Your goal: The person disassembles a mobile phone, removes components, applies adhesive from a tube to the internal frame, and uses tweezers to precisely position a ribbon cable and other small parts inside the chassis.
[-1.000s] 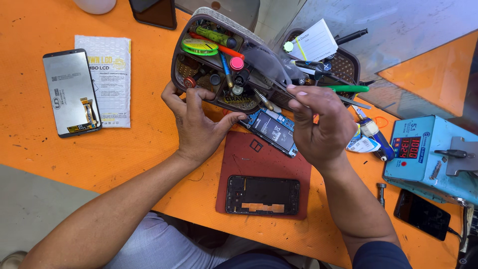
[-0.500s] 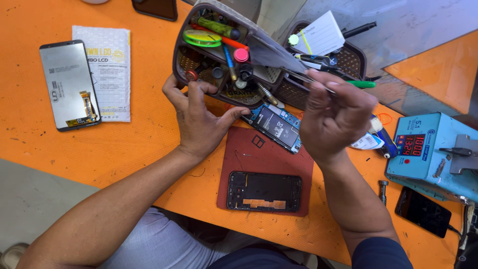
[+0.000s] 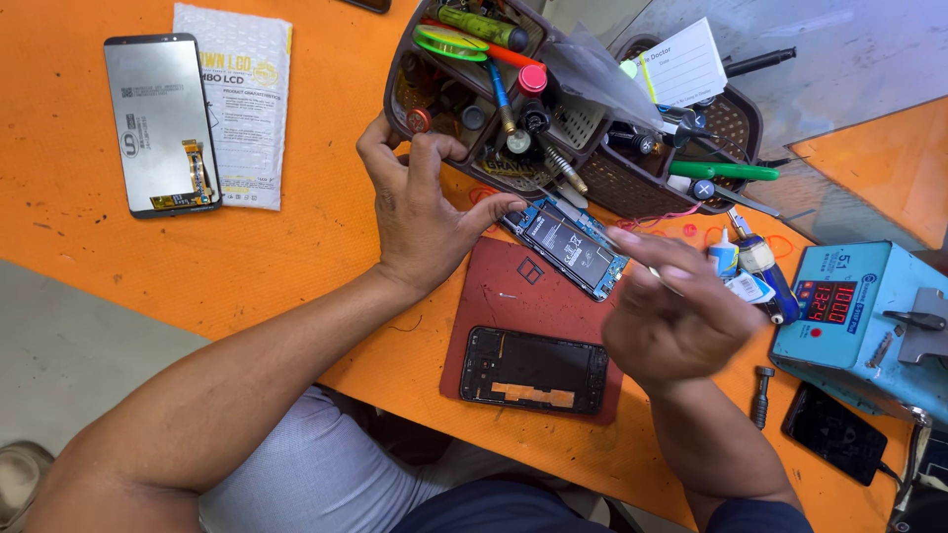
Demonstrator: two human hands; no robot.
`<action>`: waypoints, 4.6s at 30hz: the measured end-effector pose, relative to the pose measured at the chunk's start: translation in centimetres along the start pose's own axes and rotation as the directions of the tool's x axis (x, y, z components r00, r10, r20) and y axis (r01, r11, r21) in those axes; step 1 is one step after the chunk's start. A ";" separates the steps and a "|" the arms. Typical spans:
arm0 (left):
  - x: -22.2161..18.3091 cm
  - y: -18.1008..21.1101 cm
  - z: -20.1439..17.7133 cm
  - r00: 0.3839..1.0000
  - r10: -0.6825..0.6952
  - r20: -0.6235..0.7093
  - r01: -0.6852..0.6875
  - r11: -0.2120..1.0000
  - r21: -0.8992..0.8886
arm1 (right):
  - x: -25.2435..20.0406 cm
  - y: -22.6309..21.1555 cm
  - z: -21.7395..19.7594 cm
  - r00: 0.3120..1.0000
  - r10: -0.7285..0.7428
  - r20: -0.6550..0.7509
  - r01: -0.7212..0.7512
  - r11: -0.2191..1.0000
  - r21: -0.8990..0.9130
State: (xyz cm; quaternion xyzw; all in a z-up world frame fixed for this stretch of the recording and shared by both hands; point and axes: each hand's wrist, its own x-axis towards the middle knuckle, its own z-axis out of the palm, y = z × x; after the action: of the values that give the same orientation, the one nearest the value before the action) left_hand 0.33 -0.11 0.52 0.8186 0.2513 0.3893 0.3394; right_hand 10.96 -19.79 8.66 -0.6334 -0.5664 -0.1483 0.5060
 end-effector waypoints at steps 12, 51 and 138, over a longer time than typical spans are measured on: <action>0.0 -0.2 0.3 1.000 0.014 0.003 -0.014 1.000 0.002 | -0.4 2.2 1.1 0.999 0.017 -0.040 -0.015 0.999 0.045; -1.4 -0.1 1.2 0.998 0.050 -0.031 -0.051 0.998 -0.032 | 8.3 -0.6 4.0 0.914 -0.203 0.351 0.294 0.928 -0.229; 0.9 4.8 3.2 0.816 0.508 0.275 -0.550 0.829 0.101 | -2.8 -0.5 -11.5 0.975 0.217 -0.044 -0.220 0.969 -0.110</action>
State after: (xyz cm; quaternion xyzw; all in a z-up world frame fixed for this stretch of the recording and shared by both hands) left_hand 4.15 -3.72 3.06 0.9231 0.0041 0.3442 0.1715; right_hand 14.09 -30.78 11.91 -0.7174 -0.4757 -0.1340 0.4911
